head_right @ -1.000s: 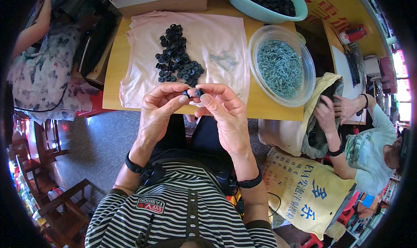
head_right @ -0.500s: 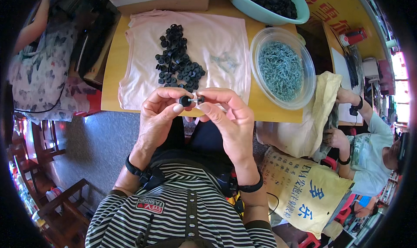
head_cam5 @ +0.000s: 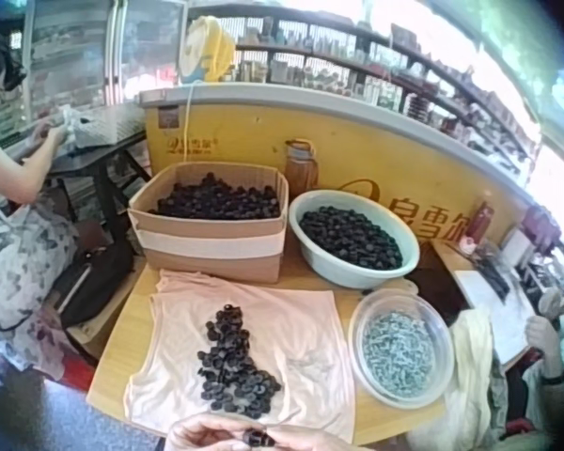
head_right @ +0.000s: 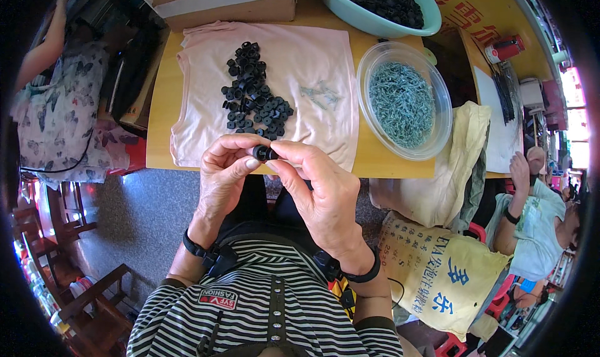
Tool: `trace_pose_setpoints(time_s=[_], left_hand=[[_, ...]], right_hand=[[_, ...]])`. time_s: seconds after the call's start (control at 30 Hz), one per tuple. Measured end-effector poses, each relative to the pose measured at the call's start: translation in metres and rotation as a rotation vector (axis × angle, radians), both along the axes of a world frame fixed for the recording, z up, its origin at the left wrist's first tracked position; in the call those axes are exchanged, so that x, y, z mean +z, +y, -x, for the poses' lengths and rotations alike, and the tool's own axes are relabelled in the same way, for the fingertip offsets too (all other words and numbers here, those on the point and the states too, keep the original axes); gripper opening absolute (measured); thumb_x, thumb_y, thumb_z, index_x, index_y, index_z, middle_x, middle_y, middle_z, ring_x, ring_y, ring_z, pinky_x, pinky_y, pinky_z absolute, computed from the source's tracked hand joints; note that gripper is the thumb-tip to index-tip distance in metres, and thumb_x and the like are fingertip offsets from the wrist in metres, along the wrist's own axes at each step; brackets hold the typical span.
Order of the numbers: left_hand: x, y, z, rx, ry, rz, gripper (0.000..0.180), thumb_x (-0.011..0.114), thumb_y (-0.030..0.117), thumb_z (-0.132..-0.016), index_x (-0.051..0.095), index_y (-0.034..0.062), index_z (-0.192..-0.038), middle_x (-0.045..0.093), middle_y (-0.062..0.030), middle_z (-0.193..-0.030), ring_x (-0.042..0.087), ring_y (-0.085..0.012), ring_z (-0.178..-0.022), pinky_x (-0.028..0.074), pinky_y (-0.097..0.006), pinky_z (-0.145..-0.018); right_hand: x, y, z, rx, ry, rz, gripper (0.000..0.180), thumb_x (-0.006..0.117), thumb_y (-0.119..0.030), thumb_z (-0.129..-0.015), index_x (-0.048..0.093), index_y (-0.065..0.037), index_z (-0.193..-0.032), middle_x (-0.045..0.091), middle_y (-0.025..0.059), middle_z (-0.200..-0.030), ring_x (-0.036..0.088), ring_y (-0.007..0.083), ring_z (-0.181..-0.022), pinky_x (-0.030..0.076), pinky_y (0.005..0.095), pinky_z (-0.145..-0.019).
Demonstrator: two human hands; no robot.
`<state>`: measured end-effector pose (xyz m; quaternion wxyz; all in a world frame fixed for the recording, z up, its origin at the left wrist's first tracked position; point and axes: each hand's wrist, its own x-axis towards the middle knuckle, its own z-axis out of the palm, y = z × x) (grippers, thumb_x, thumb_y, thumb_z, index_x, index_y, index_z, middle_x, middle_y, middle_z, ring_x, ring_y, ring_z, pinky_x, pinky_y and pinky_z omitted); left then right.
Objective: Assembling small black plastic components with blue plastic inserts.
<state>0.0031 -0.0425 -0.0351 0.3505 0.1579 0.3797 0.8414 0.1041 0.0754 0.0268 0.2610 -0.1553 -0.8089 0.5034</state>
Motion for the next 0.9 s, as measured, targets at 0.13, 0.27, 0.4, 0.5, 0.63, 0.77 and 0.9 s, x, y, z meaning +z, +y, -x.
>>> trace_pose_setpoints(time_s=[0.13, 0.27, 0.4, 0.5, 0.63, 0.77, 0.9], left_hand=[[0.001, -0.002, 0.002, -0.036, -0.024, 0.058, 0.027, 0.067, -0.006, -0.079, 0.062, -0.0018, -0.105, 0.065, -0.0101, -0.103, 0.062, -0.0143, -0.092, 0.053, -0.026, -0.082], [0.002, -0.001, 0.0, 0.005, 0.055, 0.056, 0.026, 0.067, -0.007, -0.079, 0.062, -0.0025, -0.104, 0.064, -0.0104, -0.104, 0.061, -0.0125, -0.091, 0.052, -0.023, -0.078], [0.007, -0.001, -0.001, 0.031, 0.136, 0.111, 0.023, 0.066, -0.006, -0.08, 0.062, -0.0029, -0.103, 0.063, -0.0108, -0.107, 0.061, -0.0112, -0.09, 0.052, -0.021, -0.074], [0.006, -0.002, 0.0, 0.018, 0.153, 0.141, 0.023, 0.067, -0.006, -0.08, 0.062, -0.0028, -0.102, 0.063, -0.0112, -0.109, 0.061, -0.012, -0.09, 0.053, -0.022, -0.076], [0.005, -0.001, 0.0, 0.026, 0.192, 0.119, 0.024, 0.067, -0.006, -0.08, 0.063, -0.0024, -0.103, 0.062, -0.0113, -0.11, 0.061, -0.012, -0.09, 0.052, -0.022, -0.077], [0.003, 0.002, -0.003, 0.045, 0.184, 0.143, 0.024, 0.068, -0.007, -0.078, 0.063, -0.003, -0.101, 0.063, -0.0126, -0.106, 0.062, -0.0142, -0.09, 0.053, -0.025, -0.08], [0.004, 0.003, -0.003, 0.009, 0.066, 0.167, 0.024, 0.067, -0.005, -0.081, 0.062, -0.0045, -0.104, 0.062, -0.0125, -0.109, 0.062, -0.0128, -0.091, 0.052, -0.022, -0.076]], right_hand=[[0.0, 0.0, 0.001, -0.001, -0.011, -0.034, 0.021, 0.067, 0.001, -0.081, 0.062, 0.002, -0.102, 0.068, 0.0113, -0.089, 0.068, 0.0146, -0.075, 0.055, 0.0252, -0.065], [-0.005, -0.001, 0.001, -0.01, -0.008, -0.031, 0.02, 0.067, 0.002, -0.081, 0.063, 0.002, -0.101, 0.068, 0.0111, -0.089, 0.067, 0.0144, -0.077, 0.055, 0.0251, -0.066], [-0.01, 0.003, 0.0, 0.005, 0.04, -0.127, 0.024, 0.066, 0.004, -0.08, 0.064, 0.001, -0.104, 0.068, 0.0116, -0.092, 0.067, 0.0151, -0.078, 0.054, 0.0251, -0.066], [-0.008, 0.002, 0.0, 0.024, 0.044, -0.12, 0.026, 0.064, 0.007, -0.081, 0.064, 0.002, -0.107, 0.067, 0.0134, -0.095, 0.066, 0.0172, -0.078, 0.054, 0.0259, -0.067], [-0.01, 0.003, -0.001, 0.032, 0.05, -0.105, 0.027, 0.061, 0.009, -0.082, 0.064, 0.002, -0.108, 0.066, 0.0159, -0.098, 0.066, 0.0193, -0.079, 0.054, 0.0268, -0.068], [-0.014, 0.006, 0.001, 0.028, 0.042, -0.137, 0.028, 0.062, 0.008, -0.082, 0.064, 0.001, -0.108, 0.066, 0.0148, -0.097, 0.065, 0.0184, -0.081, 0.054, 0.0267, -0.068], [-0.015, 0.008, 0.004, 0.014, 0.042, -0.19, 0.026, 0.062, 0.006, -0.082, 0.065, 0.0, -0.107, 0.064, 0.0136, -0.095, 0.064, 0.0194, -0.081, 0.054, 0.0273, -0.069]])
